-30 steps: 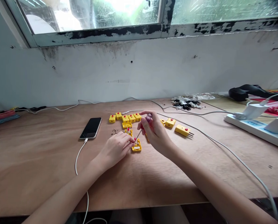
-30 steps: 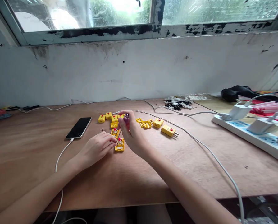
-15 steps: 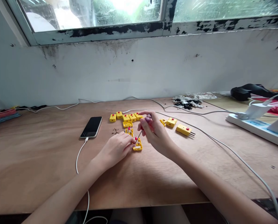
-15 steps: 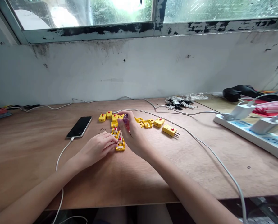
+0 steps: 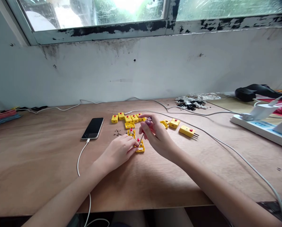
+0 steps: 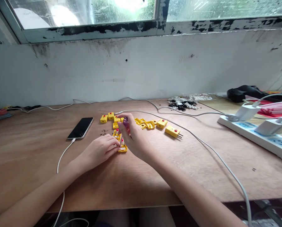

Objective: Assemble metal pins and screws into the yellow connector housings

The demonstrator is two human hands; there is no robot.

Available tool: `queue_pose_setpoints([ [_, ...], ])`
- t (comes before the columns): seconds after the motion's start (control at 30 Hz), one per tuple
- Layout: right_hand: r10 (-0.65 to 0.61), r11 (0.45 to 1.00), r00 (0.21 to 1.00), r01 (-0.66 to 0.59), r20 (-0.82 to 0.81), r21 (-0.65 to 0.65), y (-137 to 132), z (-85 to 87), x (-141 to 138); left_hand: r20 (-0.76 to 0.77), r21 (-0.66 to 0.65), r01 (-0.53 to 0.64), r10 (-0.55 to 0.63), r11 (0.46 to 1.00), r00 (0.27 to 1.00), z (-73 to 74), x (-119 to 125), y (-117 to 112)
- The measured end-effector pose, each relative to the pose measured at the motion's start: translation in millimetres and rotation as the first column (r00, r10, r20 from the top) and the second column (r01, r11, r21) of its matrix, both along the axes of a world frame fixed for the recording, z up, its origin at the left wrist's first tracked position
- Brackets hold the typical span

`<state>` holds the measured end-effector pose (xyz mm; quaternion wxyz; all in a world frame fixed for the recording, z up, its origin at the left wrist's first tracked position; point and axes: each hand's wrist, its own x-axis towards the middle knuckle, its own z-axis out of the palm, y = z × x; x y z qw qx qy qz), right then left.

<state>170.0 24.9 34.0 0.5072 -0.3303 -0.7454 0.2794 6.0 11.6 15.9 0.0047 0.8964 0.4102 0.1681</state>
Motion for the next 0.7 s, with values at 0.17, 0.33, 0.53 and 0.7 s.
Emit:
queue_pose_setpoints([
  [0.17, -0.028, 1.0, 0.999, 0.028, 0.034, 0.012, -1.7, 1.9, 0.9, 0.084, -0.083, -0.035, 0.042, 0.996, 0.996, 1.6, 1.6, -1.8],
  [0.33, -0.05, 0.998, 0.998, 0.049, 0.049, 0.029, -2.8, 2.5, -0.1, 0.206, -0.205, -0.078, 0.121, 0.976, 0.971, 1.5, 2.0, -3.2],
  [0.53, -0.06, 0.996, 0.998, 0.06, 0.001, 0.059, -4.3, -0.6, -2.4, 0.234, -0.267, -0.114, 0.179, 0.957, 0.956, -0.4, 1.7, -3.8],
  [0.7, 0.027, 0.997, 0.998, -0.031, 0.056, 0.073, -5.9, 2.2, 2.4, 0.248, -0.259, -0.105, 0.171, 0.96, 0.954, -1.9, 2.4, -3.5],
])
